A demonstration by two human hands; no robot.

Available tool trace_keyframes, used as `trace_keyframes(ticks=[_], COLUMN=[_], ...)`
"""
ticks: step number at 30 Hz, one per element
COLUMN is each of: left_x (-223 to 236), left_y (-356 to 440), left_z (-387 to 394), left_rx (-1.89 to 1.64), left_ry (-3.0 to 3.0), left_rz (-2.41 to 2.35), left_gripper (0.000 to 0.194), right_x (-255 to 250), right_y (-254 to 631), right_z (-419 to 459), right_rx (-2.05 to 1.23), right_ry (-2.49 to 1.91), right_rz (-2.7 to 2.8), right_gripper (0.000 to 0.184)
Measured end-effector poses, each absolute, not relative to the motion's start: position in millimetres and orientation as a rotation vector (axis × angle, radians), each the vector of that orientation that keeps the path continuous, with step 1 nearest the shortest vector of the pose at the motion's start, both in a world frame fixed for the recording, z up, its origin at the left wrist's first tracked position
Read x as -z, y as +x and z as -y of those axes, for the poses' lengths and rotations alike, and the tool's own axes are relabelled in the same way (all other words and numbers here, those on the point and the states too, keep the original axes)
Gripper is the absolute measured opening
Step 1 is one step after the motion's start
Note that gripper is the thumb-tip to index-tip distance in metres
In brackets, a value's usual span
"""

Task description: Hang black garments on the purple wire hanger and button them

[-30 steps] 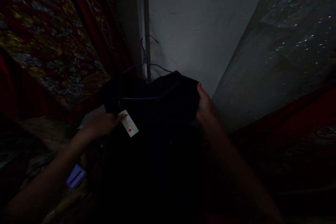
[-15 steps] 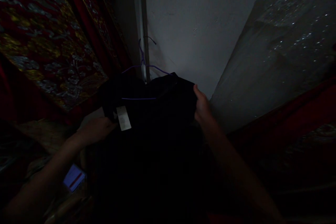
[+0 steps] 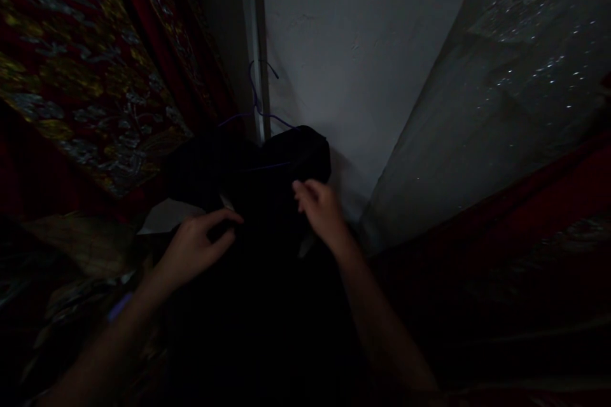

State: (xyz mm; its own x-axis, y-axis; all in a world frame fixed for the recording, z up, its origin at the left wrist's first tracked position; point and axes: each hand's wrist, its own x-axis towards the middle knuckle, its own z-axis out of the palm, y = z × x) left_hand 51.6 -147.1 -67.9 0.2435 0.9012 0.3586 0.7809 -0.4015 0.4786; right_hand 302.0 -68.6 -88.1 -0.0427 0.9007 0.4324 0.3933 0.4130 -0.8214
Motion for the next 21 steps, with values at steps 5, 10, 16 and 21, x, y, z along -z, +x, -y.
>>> trace_keyframes(ticks=[5, 10, 16, 21], left_x=[93, 133, 231, 256], left_y=[75, 78, 85, 99], left_z=[146, 140, 137, 139], left_rx=[-1.157, -1.604, -1.626, -1.539], left_ry=[2.193, 1.790, 1.447, 1.496], left_rz=[-1.288, -1.308, -1.426, -1.552], left_gripper=[0.024, 0.050, 0.064, 0.034], right_x=[140, 165, 199, 211], right_y=[233, 216, 210, 207], right_z=[91, 99, 116, 117], right_rx=[-1.008, -1.125, -1.218, -1.213], right_ry=[-1.286, -1.330, -1.378, -1.217], right_rz=[1.779, 1.677, 1.515, 1.402], right_gripper=[0.036, 0.032, 0.048, 0.051])
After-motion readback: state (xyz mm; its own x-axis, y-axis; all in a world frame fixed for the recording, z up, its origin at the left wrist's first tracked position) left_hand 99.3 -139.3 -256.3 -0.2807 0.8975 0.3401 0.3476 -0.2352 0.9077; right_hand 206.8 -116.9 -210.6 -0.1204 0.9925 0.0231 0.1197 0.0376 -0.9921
